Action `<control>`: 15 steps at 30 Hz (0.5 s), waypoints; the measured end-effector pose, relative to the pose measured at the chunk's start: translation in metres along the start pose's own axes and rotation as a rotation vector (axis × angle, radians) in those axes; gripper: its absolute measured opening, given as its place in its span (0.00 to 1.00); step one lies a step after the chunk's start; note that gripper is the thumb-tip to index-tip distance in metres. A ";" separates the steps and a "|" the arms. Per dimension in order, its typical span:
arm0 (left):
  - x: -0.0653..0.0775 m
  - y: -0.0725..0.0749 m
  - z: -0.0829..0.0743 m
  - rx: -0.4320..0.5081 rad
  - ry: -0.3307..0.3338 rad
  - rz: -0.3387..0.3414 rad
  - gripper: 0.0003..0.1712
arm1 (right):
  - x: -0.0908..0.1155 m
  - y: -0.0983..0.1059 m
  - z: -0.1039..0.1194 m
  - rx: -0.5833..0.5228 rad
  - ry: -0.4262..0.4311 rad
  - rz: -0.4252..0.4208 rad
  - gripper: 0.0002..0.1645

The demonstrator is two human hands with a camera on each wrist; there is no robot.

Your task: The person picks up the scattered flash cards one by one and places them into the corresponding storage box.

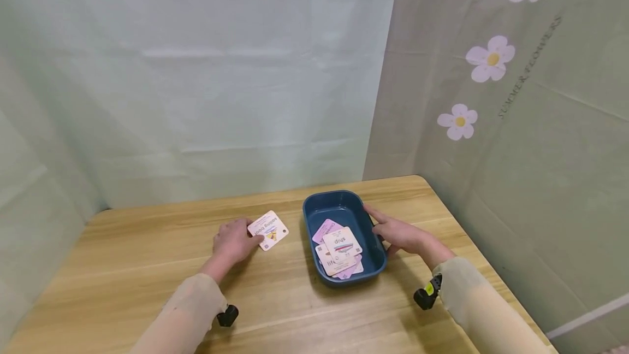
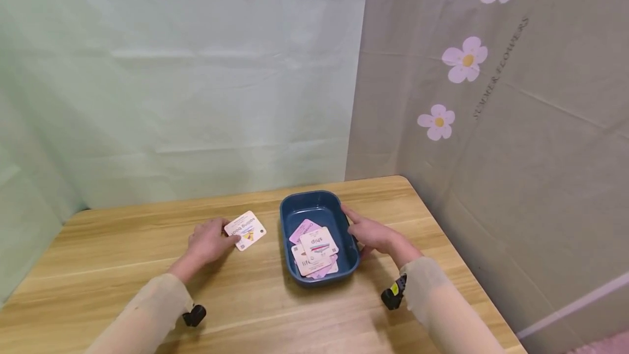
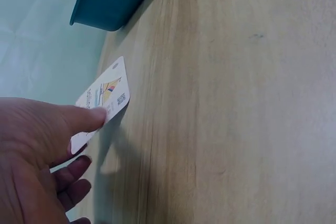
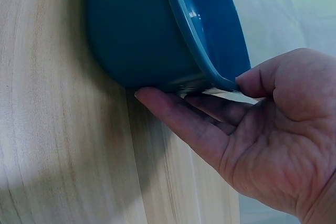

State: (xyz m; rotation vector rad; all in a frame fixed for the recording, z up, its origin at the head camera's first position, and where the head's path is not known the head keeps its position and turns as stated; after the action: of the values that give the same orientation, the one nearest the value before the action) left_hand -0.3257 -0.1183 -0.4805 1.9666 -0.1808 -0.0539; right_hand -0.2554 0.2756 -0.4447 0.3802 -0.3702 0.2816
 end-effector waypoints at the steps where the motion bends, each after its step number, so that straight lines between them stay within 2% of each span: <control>1: 0.001 0.002 0.000 -0.002 0.001 -0.005 0.30 | 0.000 0.000 0.000 0.001 0.001 -0.001 0.45; 6: 0.003 0.009 0.003 0.033 0.009 -0.018 0.23 | 0.001 -0.002 0.003 0.005 0.003 -0.003 0.44; 15: 0.004 0.012 0.011 0.134 0.011 0.005 0.21 | 0.001 -0.003 0.001 -0.002 -0.012 -0.014 0.44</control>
State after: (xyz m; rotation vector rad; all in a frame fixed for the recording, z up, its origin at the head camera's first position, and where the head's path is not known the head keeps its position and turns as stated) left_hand -0.3242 -0.1337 -0.4733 2.0993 -0.1866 -0.0288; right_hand -0.2536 0.2732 -0.4446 0.3825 -0.3795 0.2658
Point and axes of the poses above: each hand's wrist, its own x-axis away from the middle knuckle, its own y-axis out of the back of the hand, z = x × y, the point moved 3 cm from there along -x, towards the middle knuckle, and after that the axes turned 6 degrees about -x, right-handed, at the moved point
